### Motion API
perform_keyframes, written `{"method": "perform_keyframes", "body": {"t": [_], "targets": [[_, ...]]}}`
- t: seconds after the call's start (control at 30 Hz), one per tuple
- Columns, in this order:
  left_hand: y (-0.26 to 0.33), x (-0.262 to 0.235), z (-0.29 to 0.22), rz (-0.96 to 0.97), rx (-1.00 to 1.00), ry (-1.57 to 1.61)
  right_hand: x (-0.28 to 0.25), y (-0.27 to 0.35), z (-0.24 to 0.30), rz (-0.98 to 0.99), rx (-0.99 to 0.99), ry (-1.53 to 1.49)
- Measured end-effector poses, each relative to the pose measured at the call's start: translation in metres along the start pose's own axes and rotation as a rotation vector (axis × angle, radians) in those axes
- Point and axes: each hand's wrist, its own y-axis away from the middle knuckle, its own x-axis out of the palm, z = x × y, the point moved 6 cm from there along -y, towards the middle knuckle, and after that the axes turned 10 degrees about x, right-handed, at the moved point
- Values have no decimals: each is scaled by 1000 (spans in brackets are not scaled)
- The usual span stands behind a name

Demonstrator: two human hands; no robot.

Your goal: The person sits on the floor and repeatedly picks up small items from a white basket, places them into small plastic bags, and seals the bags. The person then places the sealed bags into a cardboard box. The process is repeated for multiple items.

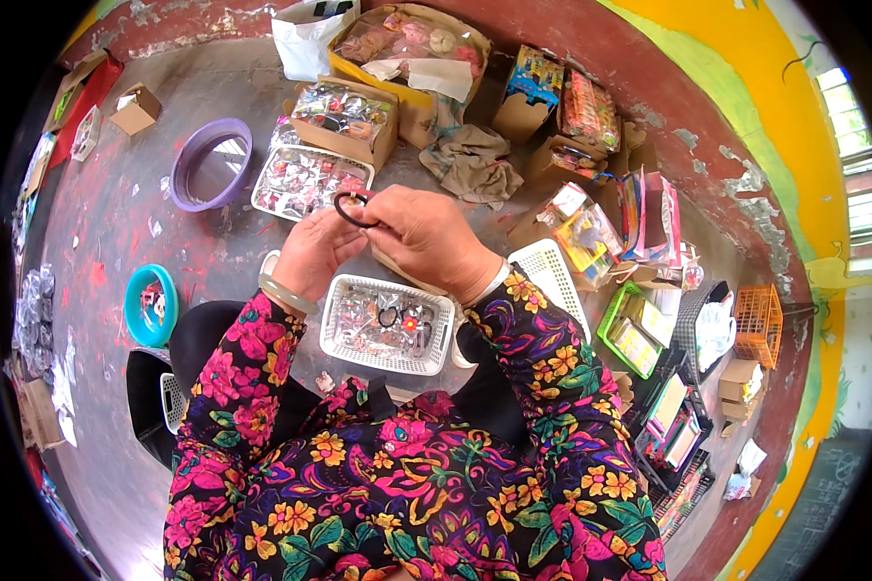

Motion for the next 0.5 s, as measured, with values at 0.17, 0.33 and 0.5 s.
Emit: {"method": "perform_keyframes", "body": {"t": [0.17,0.33,0.5], "targets": [[1,4,-9,79,44,68,13,2,1,47,-134,63],[-2,-1,-7,21,54,-107,12,1,-20,85,224,-255],[-3,5,-5,76,44,-278,-3,1,-38,13,476,-443]]}}
